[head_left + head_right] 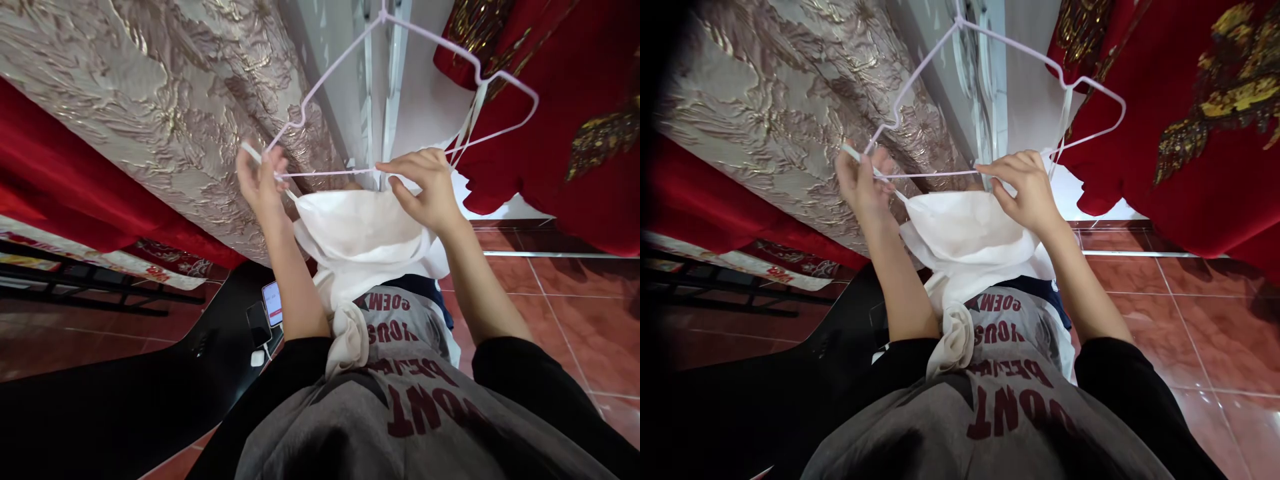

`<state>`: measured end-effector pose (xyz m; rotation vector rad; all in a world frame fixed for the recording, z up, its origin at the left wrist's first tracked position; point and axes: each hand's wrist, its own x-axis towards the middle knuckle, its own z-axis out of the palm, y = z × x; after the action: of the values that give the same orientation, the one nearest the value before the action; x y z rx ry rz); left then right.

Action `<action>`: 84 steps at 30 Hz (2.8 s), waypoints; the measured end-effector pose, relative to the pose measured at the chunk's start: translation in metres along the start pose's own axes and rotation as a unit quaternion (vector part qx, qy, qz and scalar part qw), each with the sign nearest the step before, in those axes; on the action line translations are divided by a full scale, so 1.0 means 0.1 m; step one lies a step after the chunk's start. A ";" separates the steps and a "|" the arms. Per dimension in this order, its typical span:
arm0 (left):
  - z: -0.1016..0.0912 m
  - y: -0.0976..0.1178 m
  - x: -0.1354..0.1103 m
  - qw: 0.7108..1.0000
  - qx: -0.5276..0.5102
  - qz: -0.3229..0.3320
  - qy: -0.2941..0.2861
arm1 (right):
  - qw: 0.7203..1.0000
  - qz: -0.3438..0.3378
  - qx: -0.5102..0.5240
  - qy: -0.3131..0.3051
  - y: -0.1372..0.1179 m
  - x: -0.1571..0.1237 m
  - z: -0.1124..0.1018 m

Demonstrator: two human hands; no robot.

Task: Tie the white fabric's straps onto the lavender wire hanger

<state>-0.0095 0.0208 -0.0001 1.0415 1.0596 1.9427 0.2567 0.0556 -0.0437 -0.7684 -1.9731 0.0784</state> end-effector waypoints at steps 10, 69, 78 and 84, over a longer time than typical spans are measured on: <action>0.15 -0.35 0.11 0.985 -0.118 -0.045 0.114 | 0.935 0.140 0.108 0.306 0.40 0.08 -0.34; 0.36 -0.33 -0.33 0.982 -0.187 0.026 0.006 | 0.874 0.144 0.138 0.443 0.31 -0.23 -0.78; 0.35 -0.43 -0.47 0.989 -0.142 -0.029 -0.020 | 0.993 0.105 0.059 -0.002 -0.50 0.14 -0.21; -0.19 -0.30 -0.25 0.992 -0.123 0.034 0.026 | 0.991 0.108 0.025 0.071 -0.44 0.05 -0.21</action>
<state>-0.0095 0.0066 -0.0412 0.9055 0.7960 2.1026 0.2514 0.0183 -0.0126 -0.9265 -1.7427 0.1963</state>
